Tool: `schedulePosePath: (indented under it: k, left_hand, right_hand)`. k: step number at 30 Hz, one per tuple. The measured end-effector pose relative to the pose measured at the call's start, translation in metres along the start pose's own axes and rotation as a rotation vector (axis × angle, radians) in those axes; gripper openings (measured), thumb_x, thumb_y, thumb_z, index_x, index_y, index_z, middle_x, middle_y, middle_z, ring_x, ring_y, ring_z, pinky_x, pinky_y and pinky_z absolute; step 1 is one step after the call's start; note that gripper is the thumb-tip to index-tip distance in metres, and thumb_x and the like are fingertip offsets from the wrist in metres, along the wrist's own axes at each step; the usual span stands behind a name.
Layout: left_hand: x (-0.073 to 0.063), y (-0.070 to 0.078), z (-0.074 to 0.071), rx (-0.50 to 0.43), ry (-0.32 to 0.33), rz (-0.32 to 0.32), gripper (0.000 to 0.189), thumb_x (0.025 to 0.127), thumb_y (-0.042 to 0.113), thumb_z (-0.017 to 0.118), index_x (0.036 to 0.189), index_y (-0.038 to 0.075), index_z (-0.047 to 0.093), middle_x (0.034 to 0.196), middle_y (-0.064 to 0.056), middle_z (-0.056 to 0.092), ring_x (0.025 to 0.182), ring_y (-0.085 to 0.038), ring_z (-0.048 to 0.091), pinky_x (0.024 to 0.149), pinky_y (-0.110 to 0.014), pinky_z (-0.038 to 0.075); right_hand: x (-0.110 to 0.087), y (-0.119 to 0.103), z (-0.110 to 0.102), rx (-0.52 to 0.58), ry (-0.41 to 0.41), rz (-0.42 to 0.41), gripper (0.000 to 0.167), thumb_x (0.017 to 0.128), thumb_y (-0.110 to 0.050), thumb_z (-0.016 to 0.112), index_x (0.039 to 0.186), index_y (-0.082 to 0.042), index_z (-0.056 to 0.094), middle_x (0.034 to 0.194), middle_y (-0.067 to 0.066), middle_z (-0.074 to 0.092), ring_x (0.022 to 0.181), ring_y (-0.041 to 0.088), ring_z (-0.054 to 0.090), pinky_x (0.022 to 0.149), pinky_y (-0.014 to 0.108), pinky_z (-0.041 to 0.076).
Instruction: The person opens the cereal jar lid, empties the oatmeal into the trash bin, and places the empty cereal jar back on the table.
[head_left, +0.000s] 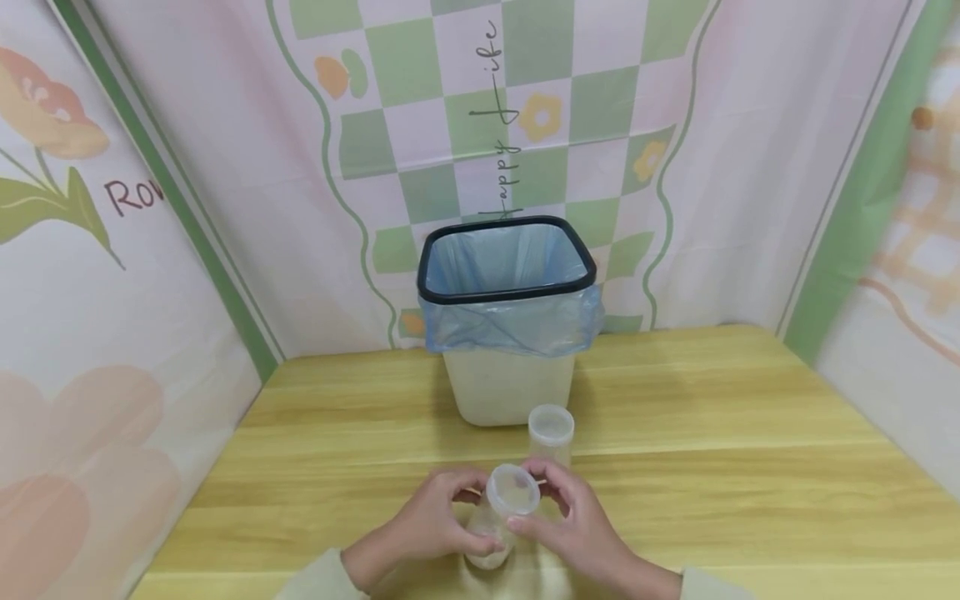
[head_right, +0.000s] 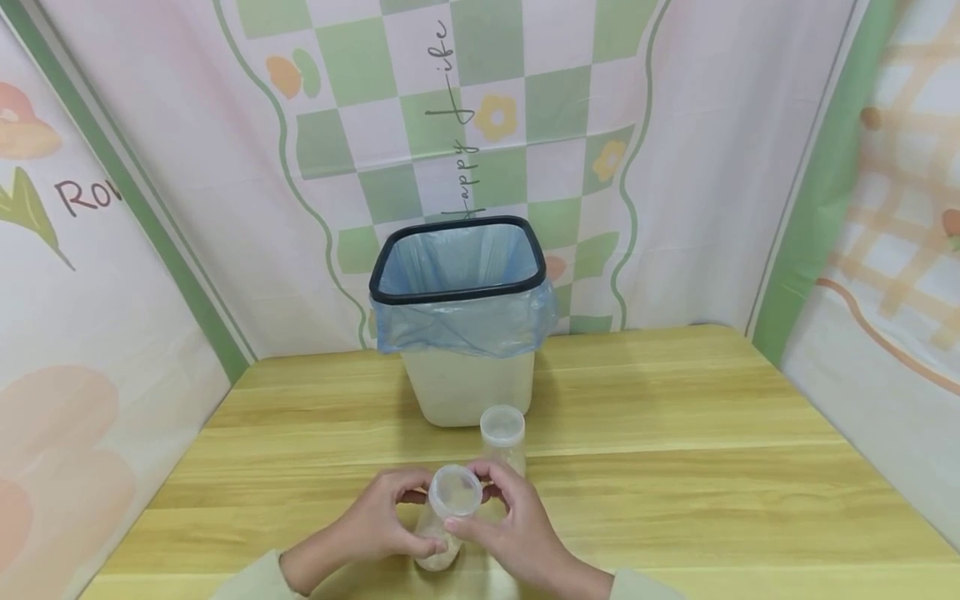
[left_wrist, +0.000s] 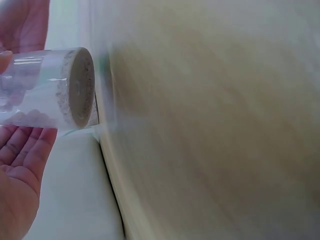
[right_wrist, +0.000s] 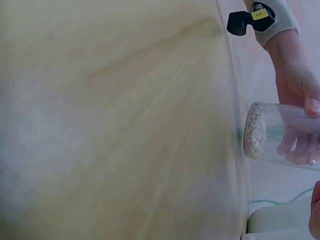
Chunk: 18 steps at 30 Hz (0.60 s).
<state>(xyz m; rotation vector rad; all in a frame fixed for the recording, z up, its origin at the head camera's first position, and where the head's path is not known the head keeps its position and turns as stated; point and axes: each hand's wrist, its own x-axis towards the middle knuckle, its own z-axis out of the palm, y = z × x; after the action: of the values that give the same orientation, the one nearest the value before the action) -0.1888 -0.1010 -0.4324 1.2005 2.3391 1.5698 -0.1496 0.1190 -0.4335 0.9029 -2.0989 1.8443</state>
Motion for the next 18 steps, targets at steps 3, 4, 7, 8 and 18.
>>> schedulePosePath:
  k: [3,4,7,8,18]
  left_hand:
    - [0.001,0.001,0.000,-0.007,-0.001,-0.031,0.045,0.069,0.010,0.087,0.110,0.008,0.068,0.106,0.002,0.068,0.097,-0.013,0.064,0.084,-0.027,0.055]
    - [0.001,0.001,0.000,-0.007,0.004,-0.042,0.045,0.070,0.011,0.087,0.110,0.007,0.068,0.105,0.002,0.068,0.096,-0.014,0.064,0.084,-0.027,0.056]
    - [0.002,0.003,0.000,0.013,0.026,-0.069,0.045,0.070,0.017,0.088,0.109,0.006,0.068,0.102,0.004,0.068,0.093,-0.016,0.065,0.082,-0.026,0.056]
    - [0.003,0.004,0.000,0.025,0.033,-0.069,0.045,0.070,0.019,0.088,0.108,0.006,0.067,0.101,0.004,0.068,0.092,-0.017,0.066,0.082,-0.026,0.056]
    - [0.006,0.010,0.007,0.177,0.084,0.055,0.042,0.070,0.022,0.087,0.104,0.008,0.066,0.094,0.007,0.066,0.084,-0.013,0.065,0.074,-0.022,0.057]
  right_hand:
    - [-0.001,-0.001,0.001,0.006,0.006,0.019,0.041,0.085,0.000,0.071,0.124,-0.007,0.058,0.118,0.009,0.061,0.103,0.023,0.057,0.089,0.031,0.049]
    - [-0.002,-0.002,0.001,0.016,0.012,0.042,0.041,0.086,-0.001,0.069,0.125,-0.006,0.058,0.119,0.009,0.060,0.104,0.023,0.057,0.090,0.030,0.048]
    - [-0.002,-0.007,0.005,0.046,0.047,0.130,0.040,0.089,-0.002,0.066,0.128,-0.004,0.055,0.122,0.009,0.058,0.107,0.022,0.056,0.093,0.030,0.047]
    - [-0.002,-0.009,0.007,0.052,0.066,0.161,0.041,0.090,-0.003,0.066,0.129,-0.003,0.054,0.123,0.009,0.058,0.107,0.021,0.056,0.094,0.029,0.047]
    - [-0.001,-0.023,0.019,0.099,0.231,0.369,0.046,0.085,-0.007,0.073,0.126,-0.003,0.055,0.118,0.007,0.060,0.109,0.024,0.056,0.093,0.035,0.046]
